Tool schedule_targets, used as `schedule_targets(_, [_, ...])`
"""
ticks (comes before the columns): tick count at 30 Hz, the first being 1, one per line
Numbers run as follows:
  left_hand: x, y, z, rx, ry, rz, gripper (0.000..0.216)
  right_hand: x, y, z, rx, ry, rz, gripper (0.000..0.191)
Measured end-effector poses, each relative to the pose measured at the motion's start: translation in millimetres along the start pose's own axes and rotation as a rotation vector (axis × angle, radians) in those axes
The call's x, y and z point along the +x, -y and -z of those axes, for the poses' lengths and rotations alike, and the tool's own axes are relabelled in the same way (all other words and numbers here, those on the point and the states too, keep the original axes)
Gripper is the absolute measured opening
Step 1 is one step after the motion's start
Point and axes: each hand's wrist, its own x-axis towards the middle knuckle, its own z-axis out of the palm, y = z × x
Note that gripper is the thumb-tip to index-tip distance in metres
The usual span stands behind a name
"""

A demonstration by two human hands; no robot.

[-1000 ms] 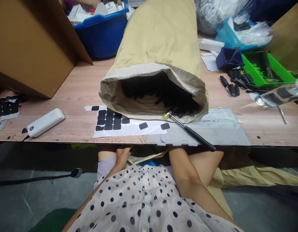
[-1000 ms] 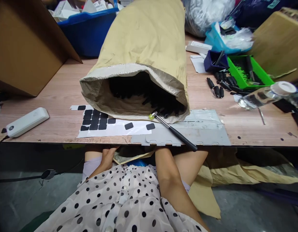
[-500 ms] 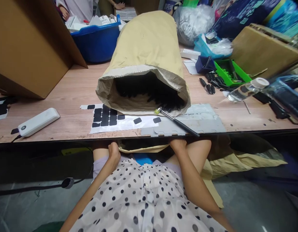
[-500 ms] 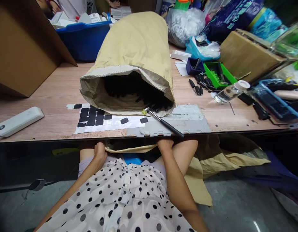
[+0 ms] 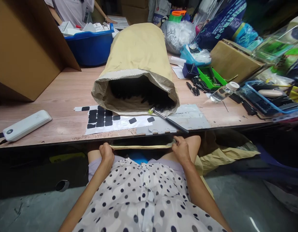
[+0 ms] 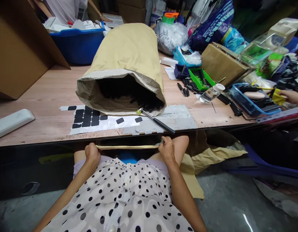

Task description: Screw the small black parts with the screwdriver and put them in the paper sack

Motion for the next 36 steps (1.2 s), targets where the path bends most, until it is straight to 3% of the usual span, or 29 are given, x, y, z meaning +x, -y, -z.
schedule_targets(3, [-12.4, -8.6, 2.4, 0.072, -0.044, 0.016, 0.032, -5.7, -4.4, 2.2, 0.051, -0.012, -0.018, 0.045])
schedule_targets(9, [-30.0, -18.5, 12.4, 0.151, 0.066, 0.019, 0.029, -4.8, -5.6, 4.2, -0.030, -0.041, -0.023, 0.042])
schedule_targets(11, [-40.4, -18.6, 20.2, 0.174, 0.058, -0.053, 0.029, -4.8, -1.8, 4.5, -0.041, -0.020, 0.002, 0.042])
schedule_targets(14, [-62.7, -18.0, 32.7, 0.327, 0.021, -0.340, 0.039, -5.5, 4.9, 5.4, -0.061, 0.017, 0.046, 0.041])
schedule_targets(16, [-77.8, -20.6, 36.5, 0.561, 0.174, -0.568, 0.036, -5.3, 8.0, 6.5, -0.076, 0.037, 0.068, 0.041])
schedule_targets(18, [-88.3, -27.1, 34.1, 0.855, 0.470, -0.702, 0.033, -4.7, 8.7, 7.8, -0.091, 0.052, 0.077, 0.042])
schedule_targets(20, [-92.4, -36.4, 27.1, 1.163, 0.738, -0.710, 0.036, -4.5, 7.2, 8.6, -0.101, 0.064, 0.065, 0.042])
schedule_targets(22, [-91.9, -45.7, 19.6, 1.444, 0.890, -0.671, 0.037, -5.7, 4.3, 8.5, -0.101, 0.062, 0.036, 0.042])
schedule_targets(25, [-90.2, -53.9, 14.4, 1.681, 0.946, -0.666, 0.039, -9.1, 0.7, 6.8, -0.096, 0.049, 0.007, 0.042])
schedule_targets(29, [-93.4, -56.2, 17.7, 1.735, 0.953, -0.646, 0.034, -11.3, 3.1, 6.1, -0.106, 0.050, 0.059, 0.043])
schedule_targets(32, [-97.3, -64.6, 21.4, 1.634, 1.020, -0.630, 0.026, -10.0, 11.4, 14.3, -0.157, 0.082, 0.110, 0.042])
schedule_targets(36, [-102.7, -94.9, 15.3, 1.386, 1.123, -0.635, 0.030, -3.8, 29.7, 41.9, -0.265, 0.185, 0.127, 0.034])
